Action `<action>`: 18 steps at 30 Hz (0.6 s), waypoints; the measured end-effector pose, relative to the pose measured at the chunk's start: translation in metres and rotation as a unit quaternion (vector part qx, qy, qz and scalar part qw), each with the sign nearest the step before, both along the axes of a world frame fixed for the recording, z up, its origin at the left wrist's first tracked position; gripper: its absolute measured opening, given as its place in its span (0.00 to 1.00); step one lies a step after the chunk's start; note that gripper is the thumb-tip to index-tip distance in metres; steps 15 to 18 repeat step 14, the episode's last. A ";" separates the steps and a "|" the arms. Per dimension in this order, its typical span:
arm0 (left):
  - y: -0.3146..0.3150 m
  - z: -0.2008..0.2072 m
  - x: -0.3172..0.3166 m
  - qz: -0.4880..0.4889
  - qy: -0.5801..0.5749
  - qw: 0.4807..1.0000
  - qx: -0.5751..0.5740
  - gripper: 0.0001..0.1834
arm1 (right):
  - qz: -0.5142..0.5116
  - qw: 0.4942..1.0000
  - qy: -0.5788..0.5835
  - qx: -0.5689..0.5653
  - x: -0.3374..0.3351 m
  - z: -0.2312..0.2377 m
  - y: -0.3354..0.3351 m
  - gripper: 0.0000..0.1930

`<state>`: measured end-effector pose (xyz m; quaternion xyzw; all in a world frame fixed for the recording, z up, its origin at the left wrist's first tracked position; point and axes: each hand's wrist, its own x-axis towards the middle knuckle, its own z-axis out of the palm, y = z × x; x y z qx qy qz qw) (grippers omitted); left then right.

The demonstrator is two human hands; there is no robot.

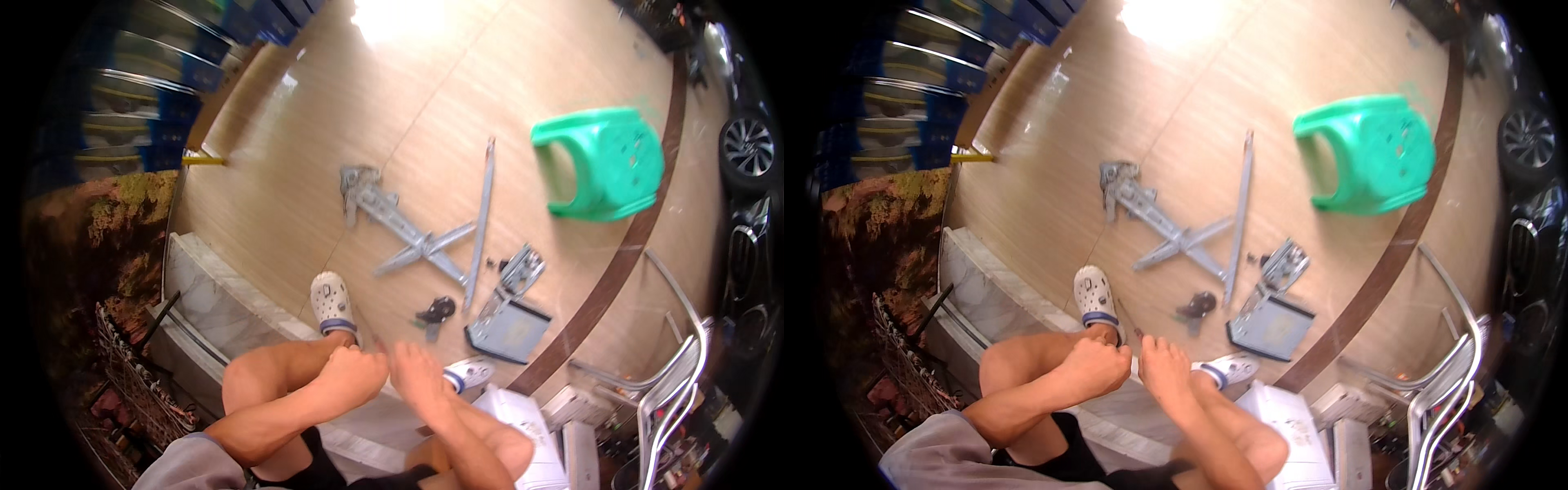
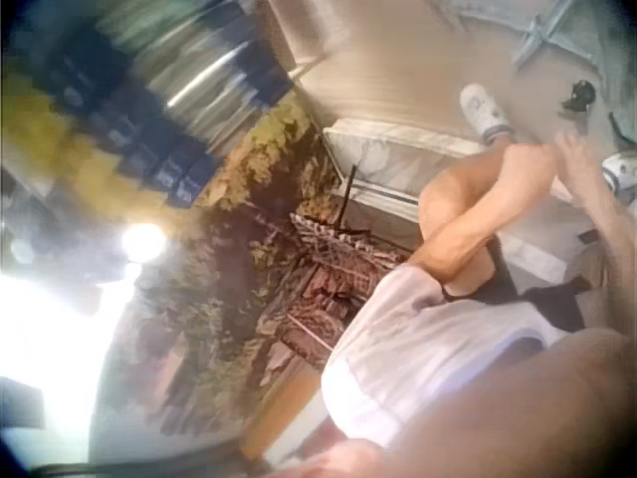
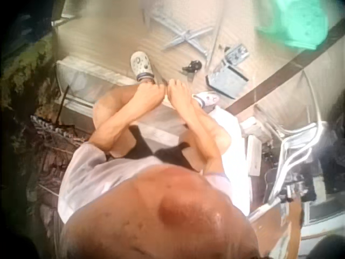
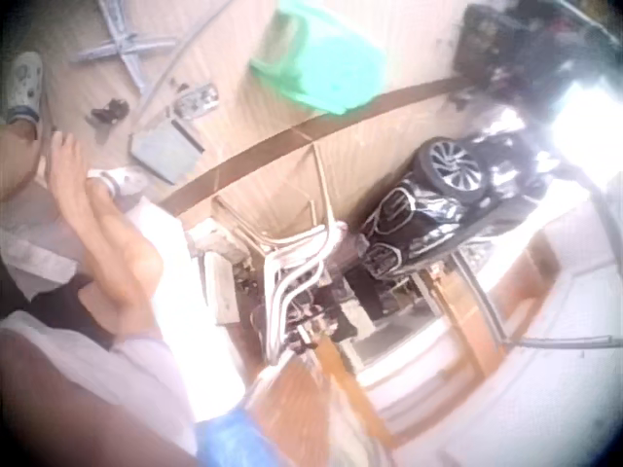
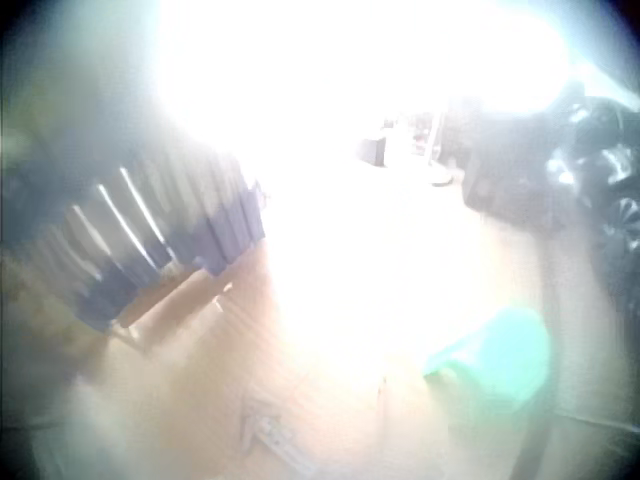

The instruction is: The person uses a screwdriver to repair a power window motor assembly, holding the motor in their hands and manipulating the tool to adjust or remove components.

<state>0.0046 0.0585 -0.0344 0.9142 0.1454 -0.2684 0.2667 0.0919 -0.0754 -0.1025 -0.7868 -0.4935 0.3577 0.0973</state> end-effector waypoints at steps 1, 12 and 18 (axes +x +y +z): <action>-0.005 -0.004 0.007 0.017 0.026 0.999 -0.031 0.05 | -0.028 0.999 0.036 0.005 0.004 -0.009 -0.007 0.07; -0.019 0.119 -0.068 0.578 -0.130 0.731 -0.339 0.17 | -0.335 0.897 -0.027 -0.288 0.037 0.308 -0.221 0.19; 0.011 0.150 -0.083 0.523 -0.099 0.781 -0.327 0.14 | -0.469 0.846 -0.034 -0.253 0.046 0.324 -0.287 0.19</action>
